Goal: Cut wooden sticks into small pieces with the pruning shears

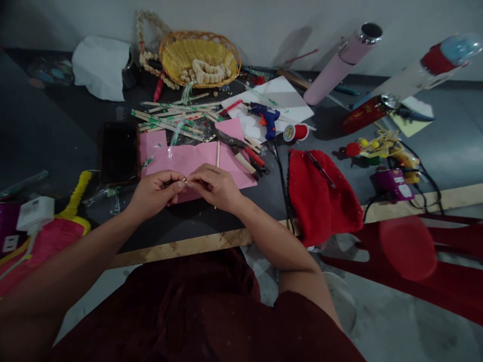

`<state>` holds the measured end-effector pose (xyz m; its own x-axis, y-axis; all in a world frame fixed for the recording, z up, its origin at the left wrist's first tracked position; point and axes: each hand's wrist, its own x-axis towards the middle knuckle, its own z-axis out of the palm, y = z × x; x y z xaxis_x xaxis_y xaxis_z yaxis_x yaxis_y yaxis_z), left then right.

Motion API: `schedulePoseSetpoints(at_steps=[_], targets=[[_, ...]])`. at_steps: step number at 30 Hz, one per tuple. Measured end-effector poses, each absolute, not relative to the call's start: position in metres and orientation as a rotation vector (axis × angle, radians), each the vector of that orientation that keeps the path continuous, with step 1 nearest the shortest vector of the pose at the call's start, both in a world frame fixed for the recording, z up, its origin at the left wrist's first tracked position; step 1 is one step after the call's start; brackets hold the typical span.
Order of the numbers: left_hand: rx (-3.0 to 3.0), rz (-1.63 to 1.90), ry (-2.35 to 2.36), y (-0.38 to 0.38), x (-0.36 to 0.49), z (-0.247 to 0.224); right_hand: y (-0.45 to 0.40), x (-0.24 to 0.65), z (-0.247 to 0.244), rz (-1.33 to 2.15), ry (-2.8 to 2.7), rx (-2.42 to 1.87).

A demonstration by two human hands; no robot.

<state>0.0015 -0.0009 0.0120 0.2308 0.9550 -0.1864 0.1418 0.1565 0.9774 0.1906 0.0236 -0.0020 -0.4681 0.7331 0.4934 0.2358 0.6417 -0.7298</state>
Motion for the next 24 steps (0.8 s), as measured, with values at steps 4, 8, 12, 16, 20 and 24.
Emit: schedulePoseSetpoints(at_steps=[4,8,12,16,20,24], targets=[[1.191,0.816,1.178,-0.0012,0.0012,0.0108,0.0229,0.1899,-0.0021,0.762,-2.033,-0.788],[1.159,0.815,1.136,-0.002,0.0016,0.0104,0.0234,0.1897,-0.0034,0.755,-2.035,-0.777],[1.162,0.793,1.116,-0.0026,0.0004,0.0106,0.0239,0.1898,-0.0037,0.766,-2.027,-0.751],[1.193,0.764,1.093,-0.0019,-0.0011,0.0098,0.0239,0.1899,-0.0033,0.781,-2.033,-0.745],[1.232,0.736,1.103,-0.0007,-0.0004,0.0106,0.0239,0.1903,-0.0038,0.778,-2.043,-0.749],[1.308,0.726,1.151,-0.0011,0.0008,0.0116,0.0236,0.1923,-0.0027,0.825,-2.038,-0.762]])
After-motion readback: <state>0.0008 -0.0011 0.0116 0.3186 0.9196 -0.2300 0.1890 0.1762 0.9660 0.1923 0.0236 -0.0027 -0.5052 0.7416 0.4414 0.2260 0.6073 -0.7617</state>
